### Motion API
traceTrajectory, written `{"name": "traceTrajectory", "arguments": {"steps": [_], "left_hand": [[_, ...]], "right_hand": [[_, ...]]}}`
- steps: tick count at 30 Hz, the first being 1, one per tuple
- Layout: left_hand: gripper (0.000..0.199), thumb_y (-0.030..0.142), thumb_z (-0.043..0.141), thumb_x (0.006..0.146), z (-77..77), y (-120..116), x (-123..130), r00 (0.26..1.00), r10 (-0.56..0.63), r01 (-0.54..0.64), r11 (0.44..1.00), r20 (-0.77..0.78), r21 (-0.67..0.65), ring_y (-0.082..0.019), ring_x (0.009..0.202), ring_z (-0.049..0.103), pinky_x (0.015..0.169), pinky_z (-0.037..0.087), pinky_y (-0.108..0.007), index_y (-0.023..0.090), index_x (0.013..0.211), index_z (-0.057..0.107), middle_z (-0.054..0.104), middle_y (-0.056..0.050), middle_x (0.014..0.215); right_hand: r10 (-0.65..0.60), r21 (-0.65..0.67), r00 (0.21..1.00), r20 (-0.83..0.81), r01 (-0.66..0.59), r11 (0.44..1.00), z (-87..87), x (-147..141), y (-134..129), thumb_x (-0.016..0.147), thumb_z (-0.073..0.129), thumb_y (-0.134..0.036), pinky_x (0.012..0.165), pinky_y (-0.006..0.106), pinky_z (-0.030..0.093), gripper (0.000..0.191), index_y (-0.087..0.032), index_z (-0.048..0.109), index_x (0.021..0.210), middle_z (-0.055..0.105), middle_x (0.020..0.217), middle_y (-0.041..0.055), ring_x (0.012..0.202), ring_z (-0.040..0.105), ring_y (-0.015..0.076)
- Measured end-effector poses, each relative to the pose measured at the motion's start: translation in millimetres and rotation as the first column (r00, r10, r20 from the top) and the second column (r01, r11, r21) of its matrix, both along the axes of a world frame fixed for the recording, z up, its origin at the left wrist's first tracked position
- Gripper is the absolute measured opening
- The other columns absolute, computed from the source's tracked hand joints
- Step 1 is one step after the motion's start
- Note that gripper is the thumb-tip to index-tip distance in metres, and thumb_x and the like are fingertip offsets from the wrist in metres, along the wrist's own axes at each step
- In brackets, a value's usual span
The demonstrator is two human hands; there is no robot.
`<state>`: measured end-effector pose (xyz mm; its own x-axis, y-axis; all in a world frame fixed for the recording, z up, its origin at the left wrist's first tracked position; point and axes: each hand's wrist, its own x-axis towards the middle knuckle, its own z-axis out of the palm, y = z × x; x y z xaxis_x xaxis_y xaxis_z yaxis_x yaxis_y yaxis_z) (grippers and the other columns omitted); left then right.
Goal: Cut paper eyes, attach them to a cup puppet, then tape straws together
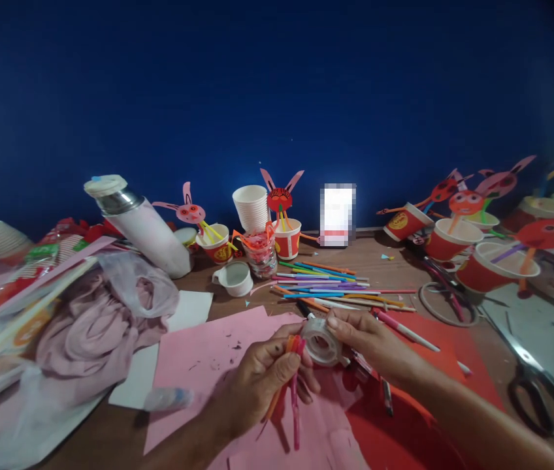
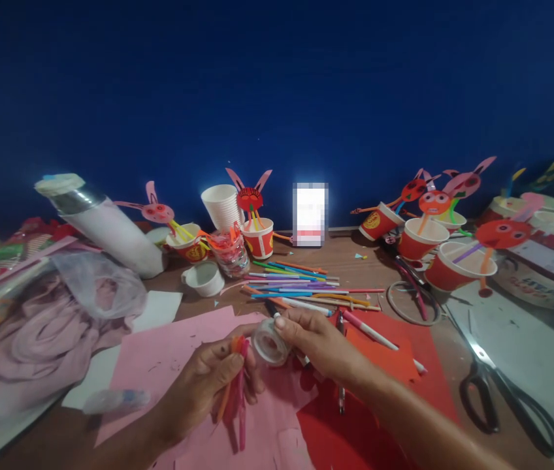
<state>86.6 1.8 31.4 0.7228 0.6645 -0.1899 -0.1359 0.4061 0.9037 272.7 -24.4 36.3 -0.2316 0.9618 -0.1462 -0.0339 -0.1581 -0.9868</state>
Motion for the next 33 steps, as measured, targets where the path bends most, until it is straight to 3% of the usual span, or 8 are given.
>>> {"name": "traceTrajectory", "arguments": {"steps": [5,8,12,18,24,26,30,33], "left_hand": [[0.024,0.036,0.06,0.075,-9.5,5.0,4.1,0.993,0.107,-0.098,0.981,0.045,-0.168,-0.01,0.047,0.056,0.048,0.044,-0.019,0.013,0.075,0.055,0.062,-0.003,0.056],[0.026,0.037,0.066,0.069,-7.3,8.2,7.4,0.974,0.212,-0.175,0.931,0.084,-0.321,-0.009,0.04,0.052,0.043,0.043,-0.018,0.015,0.071,0.053,0.058,0.001,0.045],[0.028,0.036,0.07,0.065,-3.1,9.1,8.3,0.966,0.238,-0.186,0.912,0.101,-0.367,-0.009,0.038,0.052,0.042,0.045,-0.018,0.015,0.07,0.052,0.059,0.001,0.043],[0.026,0.036,0.066,0.069,-5.5,4.6,6.3,0.965,0.213,-0.168,0.949,0.151,-0.265,-0.01,0.043,0.057,0.044,0.046,-0.018,0.014,0.069,0.053,0.061,0.0,0.049],[0.025,0.039,0.061,0.073,-3.2,-1.7,0.9,0.979,0.142,-0.131,0.988,0.147,-0.084,-0.011,0.044,0.056,0.039,0.045,-0.019,0.015,0.072,0.055,0.06,-0.001,0.055],[0.025,0.039,0.06,0.074,-2.5,-3.1,-1.0,0.984,0.138,-0.137,0.99,0.115,-0.021,-0.011,0.047,0.057,0.041,0.047,-0.02,0.014,0.073,0.057,0.061,-0.002,0.064],[0.022,0.036,0.058,0.076,-3.6,-4.5,-4.0,0.987,0.134,-0.142,0.986,0.086,0.091,-0.009,0.055,0.058,0.049,0.049,-0.023,0.015,0.073,0.06,0.055,-0.007,0.104],[0.023,0.036,0.055,0.078,-4.0,-5.7,-5.5,0.992,0.115,-0.122,0.979,0.054,0.162,-0.009,0.058,0.058,0.054,0.051,-0.025,0.015,0.073,0.062,0.049,-0.007,0.109]], "right_hand": [[-0.048,-0.036,0.996,-0.081,0.046,0.998,-0.2,-8.2,-6.1,0.081,0.046,-0.051,0.043,0.018,0.029,0.039,-0.015,0.054,0.068,0.046,0.054,-0.0038,0.044,0.034,0.0057],[0.002,-0.057,0.963,-0.268,-0.018,0.998,1.5,-9.1,-6.6,0.077,0.057,-0.041,0.059,0.021,0.04,0.027,-0.015,0.057,0.079,0.052,0.063,-0.0021,0.055,0.046,0.0074],[0.053,-0.026,0.915,-0.399,-0.069,0.997,3.3,-12.9,-6.3,0.072,0.064,-0.032,0.074,0.03,0.041,0.023,-0.014,0.058,0.086,0.059,0.072,0.0015,0.067,0.054,0.0116],[-0.021,-0.017,0.915,-0.404,0.015,1.0,2.3,-16.4,-10.4,0.068,0.068,-0.028,0.06,0.023,0.04,0.02,-0.014,0.058,0.08,0.057,0.07,-0.0002,0.06,0.052,0.0094],[0.033,0.05,0.885,-0.465,-0.01,0.999,-0.7,-15.7,-12.7,0.07,0.065,-0.029,0.056,0.022,0.039,0.017,-0.014,0.057,0.076,0.058,0.067,0.0005,0.06,0.053,0.0108],[0.017,0.058,0.884,-0.467,0.011,0.998,-0.6,-15.9,-13.1,0.07,0.064,-0.028,0.058,0.023,0.04,0.016,-0.014,0.057,0.073,0.058,0.067,0.0005,0.058,0.052,0.01],[0.0,0.07,0.886,-0.464,0.037,0.997,0.4,-16.6,-14.7,0.07,0.063,-0.028,0.062,0.024,0.041,0.014,-0.015,0.057,0.071,0.06,0.068,0.0009,0.063,0.053,0.0118],[0.003,0.098,0.886,-0.463,0.048,0.994,0.2,-16.8,-16.4,0.07,0.064,-0.03,0.062,0.024,0.04,0.016,-0.015,0.057,0.07,0.059,0.069,0.0008,0.065,0.053,0.0124]]}}
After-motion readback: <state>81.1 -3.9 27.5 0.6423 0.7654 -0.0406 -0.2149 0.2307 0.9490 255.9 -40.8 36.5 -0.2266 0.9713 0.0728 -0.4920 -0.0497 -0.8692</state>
